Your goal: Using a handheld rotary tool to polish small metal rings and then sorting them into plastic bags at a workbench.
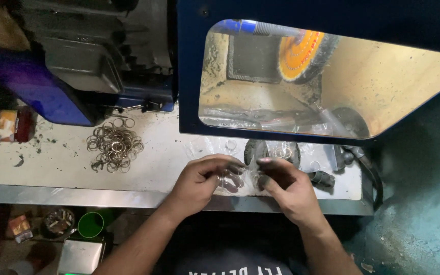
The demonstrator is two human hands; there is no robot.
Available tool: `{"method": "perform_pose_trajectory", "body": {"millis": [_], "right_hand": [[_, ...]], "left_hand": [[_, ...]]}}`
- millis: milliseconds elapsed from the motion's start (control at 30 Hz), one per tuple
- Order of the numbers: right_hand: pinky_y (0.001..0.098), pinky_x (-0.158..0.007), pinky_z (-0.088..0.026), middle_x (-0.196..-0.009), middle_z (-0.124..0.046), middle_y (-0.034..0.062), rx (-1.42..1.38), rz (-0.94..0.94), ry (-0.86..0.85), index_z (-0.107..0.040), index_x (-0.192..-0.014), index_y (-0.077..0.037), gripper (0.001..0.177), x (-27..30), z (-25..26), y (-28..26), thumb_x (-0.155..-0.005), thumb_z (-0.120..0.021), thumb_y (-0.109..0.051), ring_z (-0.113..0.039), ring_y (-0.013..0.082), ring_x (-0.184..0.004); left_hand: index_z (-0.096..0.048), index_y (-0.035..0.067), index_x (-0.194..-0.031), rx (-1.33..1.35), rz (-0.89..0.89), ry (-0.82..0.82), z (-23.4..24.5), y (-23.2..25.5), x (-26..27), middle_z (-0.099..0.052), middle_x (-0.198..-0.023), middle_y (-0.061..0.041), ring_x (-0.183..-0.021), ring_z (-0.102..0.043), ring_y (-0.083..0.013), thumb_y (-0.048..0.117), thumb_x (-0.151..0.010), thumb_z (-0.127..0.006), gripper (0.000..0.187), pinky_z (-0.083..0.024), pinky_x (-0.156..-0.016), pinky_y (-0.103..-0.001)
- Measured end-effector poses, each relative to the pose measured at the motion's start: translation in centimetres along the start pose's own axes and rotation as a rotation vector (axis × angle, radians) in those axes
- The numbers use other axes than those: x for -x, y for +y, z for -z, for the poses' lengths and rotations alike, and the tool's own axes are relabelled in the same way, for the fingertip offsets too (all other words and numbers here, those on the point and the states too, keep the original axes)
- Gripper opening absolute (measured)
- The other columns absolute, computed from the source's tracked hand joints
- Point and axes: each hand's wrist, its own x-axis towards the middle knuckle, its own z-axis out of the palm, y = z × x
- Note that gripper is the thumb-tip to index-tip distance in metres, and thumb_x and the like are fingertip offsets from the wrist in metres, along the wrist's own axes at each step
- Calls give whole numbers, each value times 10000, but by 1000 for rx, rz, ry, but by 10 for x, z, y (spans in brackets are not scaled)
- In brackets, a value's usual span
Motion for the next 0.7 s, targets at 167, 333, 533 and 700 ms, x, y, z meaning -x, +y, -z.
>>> {"method": "perform_pose_trajectory", "body": {"millis": [167,333,533,700], "right_hand": [[497,-741,-659,-882,-775,244,-118,180,-113,-751,-1068,72,241,-8,8,0,-830,-768,44,-749,277,-748],[439,-765,-652,-885,-772,200,55,244,46,-764,-1035,52,212,-5,14,-17,-825,-796,37,-745,220,-773],[259,-880,-619,-1007,-809,83,392,187,77,-730,-1144,-19,318,13,5,-50,-850,-771,-133,-773,155,-905],[254,-839,-648,-960,-790,97,353,287,106,-684,-1081,-20,332,23,5,-44,-799,-835,-108,-782,161,-852]], "left_hand": [[-750,31,-1116,-108,-98,75,2,10,0,-764,-1080,-209,-957,-768,-336,-204,-905,-450,435,-690,-756,-492],[-657,17,-1264,-507,-203,77,16,6,8,-701,-1226,-265,-1126,-688,-473,-135,-915,-466,426,-588,-909,-599],[-12,181,-1659,-1186,-482,-35,5,-26,12,-247,-1658,-124,-1509,-389,-378,418,-933,-763,1072,-361,-1265,-570],[-184,81,-1613,-1183,-402,-49,-14,-25,-2,-612,-1377,-135,-1318,-567,-310,406,-874,-824,1031,-402,-1183,-472]]}}
